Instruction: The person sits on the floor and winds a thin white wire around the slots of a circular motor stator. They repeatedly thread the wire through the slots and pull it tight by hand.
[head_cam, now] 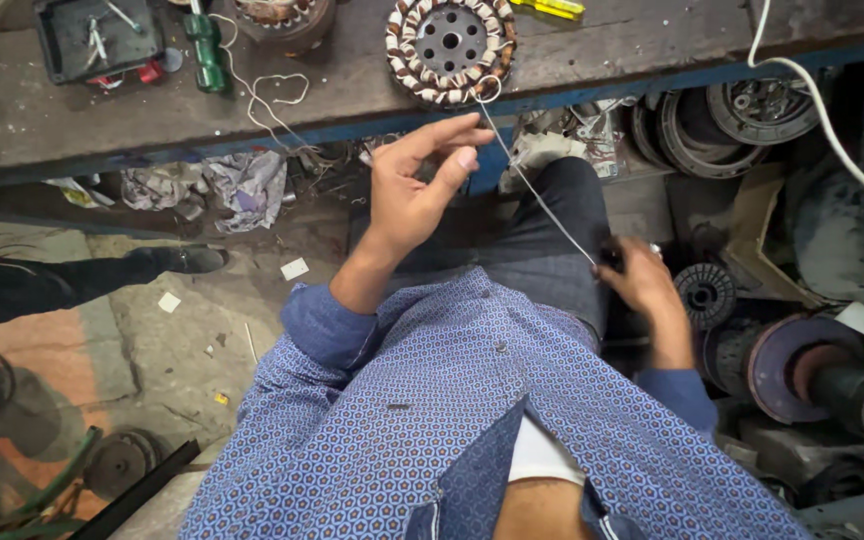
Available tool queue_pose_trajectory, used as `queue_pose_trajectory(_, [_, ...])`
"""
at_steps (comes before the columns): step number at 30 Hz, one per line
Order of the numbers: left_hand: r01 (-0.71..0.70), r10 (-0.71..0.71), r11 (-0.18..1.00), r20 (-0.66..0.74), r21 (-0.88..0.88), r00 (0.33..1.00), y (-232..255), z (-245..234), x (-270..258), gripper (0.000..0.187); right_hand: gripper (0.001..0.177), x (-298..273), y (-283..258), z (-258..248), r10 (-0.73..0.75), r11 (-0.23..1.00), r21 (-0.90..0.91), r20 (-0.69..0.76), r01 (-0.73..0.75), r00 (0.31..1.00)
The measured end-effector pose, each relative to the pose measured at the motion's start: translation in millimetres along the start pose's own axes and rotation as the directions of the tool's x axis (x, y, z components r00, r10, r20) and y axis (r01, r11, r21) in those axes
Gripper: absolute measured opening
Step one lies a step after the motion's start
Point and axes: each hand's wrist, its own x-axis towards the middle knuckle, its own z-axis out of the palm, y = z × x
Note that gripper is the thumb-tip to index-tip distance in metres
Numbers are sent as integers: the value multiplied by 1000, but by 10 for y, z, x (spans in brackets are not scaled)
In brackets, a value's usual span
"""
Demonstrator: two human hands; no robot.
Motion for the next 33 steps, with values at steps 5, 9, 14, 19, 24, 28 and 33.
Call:
queue_pose_trajectory(5, [-253,365,753,-66,607,929,130,16,196,27,49,382,-788,-244,88,922,386,-118,-36,989])
queue_pose_trajectory(9, [-465,513,479,192,745,836,237,-6,536,43,45,779,-1453,-229,-73,698,690,-193,188,979])
queue_pose_trajectory(14, [-488,489,501,231,714,841,9,6,651,30,32,1166,-1889,-8,-314,415,834,-242,362,918])
queue_pose_trajectory(19, [-503,475,630,218,592,852,-197,-164,588,23,19,1068,-1684,344,-206,412,910,41,49,978])
queue_pose_trajectory(24, [-481,441,686,215,545,872,-159,-243,592,29,33,690,-1332,272,-121,197,978,-39,63,992])
queue_pose_trajectory(28, [-493,454,635,228,595,861,-111,-210,580,31,39,493,-1406,84,-150,33,981,-182,189,972])
queue_pose_trajectory(33, [-528,500,620,227,581,836,-137,-160,596,20,38,503,-1759,-290,-123,149,865,-465,479,877])
